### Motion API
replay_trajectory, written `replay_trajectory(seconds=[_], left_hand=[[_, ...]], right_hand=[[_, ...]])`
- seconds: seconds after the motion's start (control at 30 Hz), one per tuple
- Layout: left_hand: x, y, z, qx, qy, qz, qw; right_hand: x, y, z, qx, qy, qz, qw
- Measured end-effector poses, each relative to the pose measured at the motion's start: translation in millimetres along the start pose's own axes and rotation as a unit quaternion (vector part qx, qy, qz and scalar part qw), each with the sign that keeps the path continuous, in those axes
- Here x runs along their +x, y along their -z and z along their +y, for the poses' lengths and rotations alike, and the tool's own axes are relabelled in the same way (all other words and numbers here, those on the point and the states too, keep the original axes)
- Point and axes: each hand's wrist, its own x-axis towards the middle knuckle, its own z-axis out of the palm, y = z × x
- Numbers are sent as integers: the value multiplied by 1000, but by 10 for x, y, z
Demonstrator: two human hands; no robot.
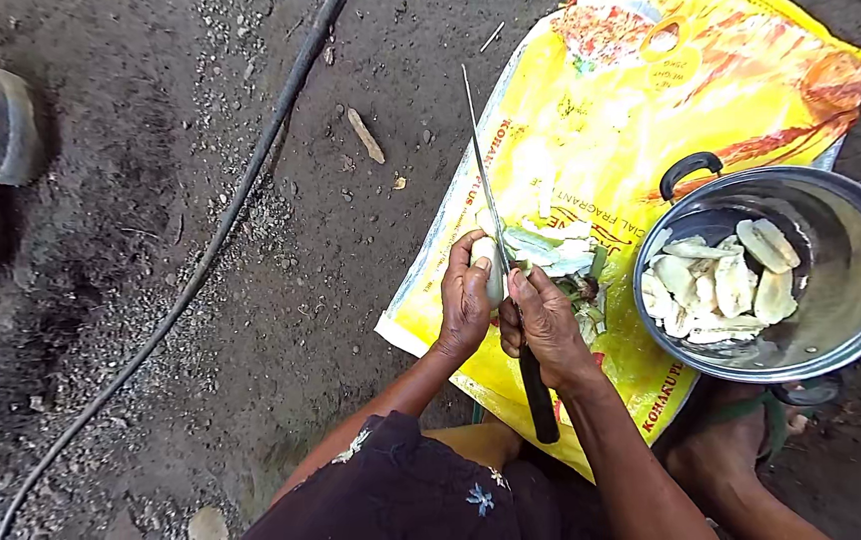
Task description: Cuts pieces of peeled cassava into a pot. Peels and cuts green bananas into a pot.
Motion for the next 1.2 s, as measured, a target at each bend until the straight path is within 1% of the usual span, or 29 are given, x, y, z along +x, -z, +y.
replay_trajectory(seconds=[0.1, 0.23, 0.33, 0.4, 0.47, 0.53, 0.57, 0.63, 0.7, 0.83, 0.93, 1.0, 1.1, 1.2], left_hand=[[33, 67, 6, -5, 36, -29, 999], [49, 73, 23, -100, 90, -37, 990], [69, 53, 72, -135, 133, -53, 980], [98, 24, 113, -182, 185, -41, 965], [144, 17, 166, -243, 237, 1, 941], [191, 41, 198, -281, 261, 34, 923], [210, 50, 211, -289, 266, 44, 918], [226, 58, 224, -296, 270, 50, 915], [222, 59, 224, -302, 272, 48, 912], [219, 58, 202, -320, 277, 48, 905], [204, 64, 200, -341, 268, 47, 900], [197, 64, 213, -343, 259, 45, 902], [170, 96, 207, -324, 213, 8, 922], [149, 117, 200, -301, 169, -30, 938]], right_hand=[[13, 69, -56, 14, -37, -26, 999], [38, 139, -57, 101, -90, -36, 990], [48, 198, -45, 110, -96, -50, 988], [32, 215, -41, 104, -92, -60, 989], [4, 193, -65, 44, -77, -48, 995], [-19, 175, -79, -71, -52, -28, 996], [-23, 170, -74, -133, -40, -20, 990], [-16, 168, -25, -239, -19, -4, 971], [-11, 146, 15, -311, 0, 12, 950], [-37, 94, 53, -366, 36, 31, 929], [-35, 79, 98, -381, 80, 27, 921], [-33, 72, 124, -369, 94, 28, 924], [-25, 74, 139, -313, 80, 20, 946], [-32, 63, 132, -277, 65, -1, 959]])
